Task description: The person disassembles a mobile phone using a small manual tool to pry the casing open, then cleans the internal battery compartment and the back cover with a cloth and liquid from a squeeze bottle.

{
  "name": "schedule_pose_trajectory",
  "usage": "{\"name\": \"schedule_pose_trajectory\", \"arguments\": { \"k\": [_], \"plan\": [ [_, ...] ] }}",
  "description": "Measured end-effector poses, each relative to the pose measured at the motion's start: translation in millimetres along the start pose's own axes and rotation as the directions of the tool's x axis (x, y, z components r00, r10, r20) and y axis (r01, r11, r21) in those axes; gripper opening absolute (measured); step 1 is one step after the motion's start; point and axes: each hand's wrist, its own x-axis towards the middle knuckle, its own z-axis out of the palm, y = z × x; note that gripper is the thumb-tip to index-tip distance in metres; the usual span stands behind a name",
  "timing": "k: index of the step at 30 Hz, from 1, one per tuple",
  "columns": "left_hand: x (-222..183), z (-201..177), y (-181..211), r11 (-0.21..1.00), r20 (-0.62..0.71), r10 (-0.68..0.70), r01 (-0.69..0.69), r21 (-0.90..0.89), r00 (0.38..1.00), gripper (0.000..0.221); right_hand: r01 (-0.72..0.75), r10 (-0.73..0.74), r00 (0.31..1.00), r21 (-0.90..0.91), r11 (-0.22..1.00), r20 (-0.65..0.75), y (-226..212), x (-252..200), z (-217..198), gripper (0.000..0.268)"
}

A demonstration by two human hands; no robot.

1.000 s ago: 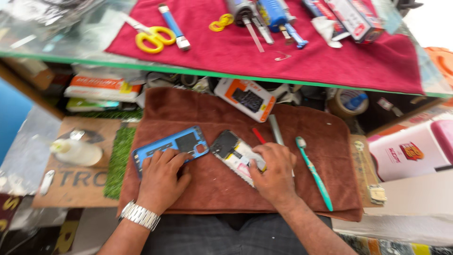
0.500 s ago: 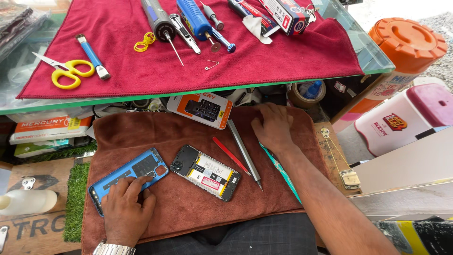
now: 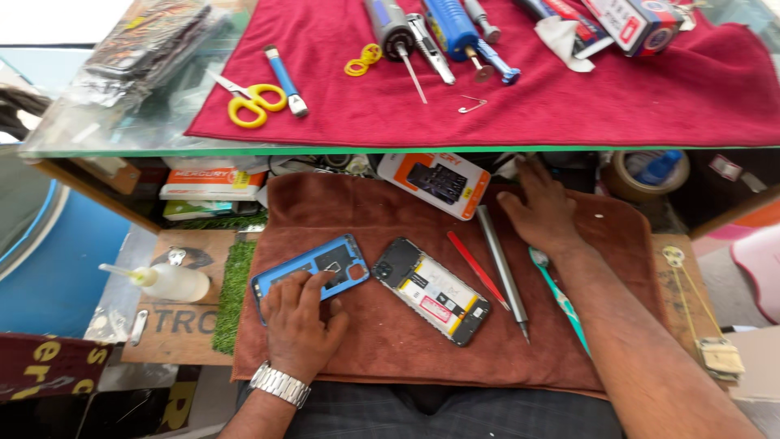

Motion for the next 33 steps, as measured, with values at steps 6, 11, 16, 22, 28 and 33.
{"name": "schedule_pose_trajectory", "arguments": {
  "k": [6, 11, 16, 22, 28, 33],
  "plan": [
    [51, 19, -3, 0.997, 0.093, -0.072, 0.075, -0.026, 0.993, 0.039, 0.012, 0.052, 0.987, 0.388, 0.922, -0.155, 11, -13, 0, 0.026],
    [128, 73, -19, 0.998, 0.268, -0.013, -0.003, 0.059, 0.963, 0.022, 0.082, 0.051, 0.953, 0.417, 0.905, -0.298, 9, -25, -5, 0.015],
    [177, 137, -37, 0.997, 0.335, 0.076, -0.064, -0.044, 0.939, 0.048, 0.028, 0.135, 0.948, 0.498, 0.867, -0.288, 4, -24, -5, 0.019],
    [188, 148, -73, 0.995, 0.448, -0.006, -0.038, 0.09, 0.894, 0.028, 0.025, 0.14, 0.946, 0.496, 0.868, -0.294, 5, -23, -3, 0.022],
    [192, 142, -103, 0.908, 0.348, 0.044, -0.183, 0.378, 0.937, 0.025, 0.018, 0.145, 0.943, 0.482, 0.876, -0.298, 10, -22, -3, 0.022],
    [178, 81, -62, 0.826, -0.056, -0.177, 0.117, -0.551, 0.983, 0.026, 0.036, 0.159, 0.944, 0.569, 0.822, -0.29, 7, -21, -6, 0.026]
  ]
}}
